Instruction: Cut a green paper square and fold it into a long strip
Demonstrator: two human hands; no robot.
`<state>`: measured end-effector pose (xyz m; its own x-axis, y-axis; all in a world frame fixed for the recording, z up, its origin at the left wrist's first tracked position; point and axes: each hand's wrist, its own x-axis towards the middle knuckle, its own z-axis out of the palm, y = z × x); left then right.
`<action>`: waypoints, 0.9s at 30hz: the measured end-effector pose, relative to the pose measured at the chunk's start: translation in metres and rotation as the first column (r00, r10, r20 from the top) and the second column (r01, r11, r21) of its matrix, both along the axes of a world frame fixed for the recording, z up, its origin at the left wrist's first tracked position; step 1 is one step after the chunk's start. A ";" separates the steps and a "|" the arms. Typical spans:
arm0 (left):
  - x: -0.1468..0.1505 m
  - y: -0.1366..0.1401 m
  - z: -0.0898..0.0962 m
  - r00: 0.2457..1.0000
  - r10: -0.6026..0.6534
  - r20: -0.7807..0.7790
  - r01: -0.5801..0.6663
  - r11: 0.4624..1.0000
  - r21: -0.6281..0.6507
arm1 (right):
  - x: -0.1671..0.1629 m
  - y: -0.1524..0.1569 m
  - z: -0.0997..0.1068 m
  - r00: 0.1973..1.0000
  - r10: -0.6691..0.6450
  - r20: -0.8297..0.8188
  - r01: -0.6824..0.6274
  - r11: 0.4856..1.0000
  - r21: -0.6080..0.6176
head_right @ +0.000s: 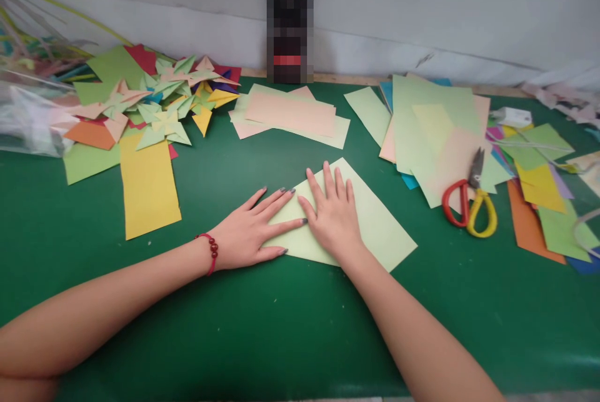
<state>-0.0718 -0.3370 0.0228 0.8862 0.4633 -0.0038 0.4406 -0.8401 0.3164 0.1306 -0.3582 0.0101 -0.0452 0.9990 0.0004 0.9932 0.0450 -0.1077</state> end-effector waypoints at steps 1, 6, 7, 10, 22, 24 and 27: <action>0.000 0.000 0.000 1.000 -0.003 0.002 0.003 1.000 0.005 | 0.000 0.000 0.000 1.000 0.000 0.001 0.000 1.000 0.002; -0.001 -0.001 0.003 0.995 -0.097 -0.001 0.097 0.995 0.037 | 0.000 -0.001 0.000 1.000 0.007 0.012 -0.007 1.000 0.011; -0.002 -0.001 0.003 0.990 -0.139 0.000 0.139 0.990 0.035 | 0.000 -0.001 0.000 1.000 0.009 0.015 -0.009 1.000 0.012; -0.003 -0.003 0.004 0.971 -0.238 0.017 0.238 0.971 0.006 | 0.000 0.000 0.000 1.000 0.012 0.010 -0.012 1.000 0.014; -0.006 -0.007 0.004 0.961 -0.273 0.046 0.276 0.959 -0.062 | 0.001 -0.001 -0.001 1.000 0.007 0.000 -0.007 1.000 0.018; -0.007 -0.009 0.004 0.962 -0.270 0.031 0.272 0.960 -0.070 | 0.001 0.000 -0.001 1.000 0.005 0.007 -0.005 1.000 0.014; -0.008 -0.013 0.004 0.963 -0.269 0.001 0.268 0.959 -0.096 | 0.000 0.000 0.000 1.000 0.004 0.014 -0.005 1.000 0.011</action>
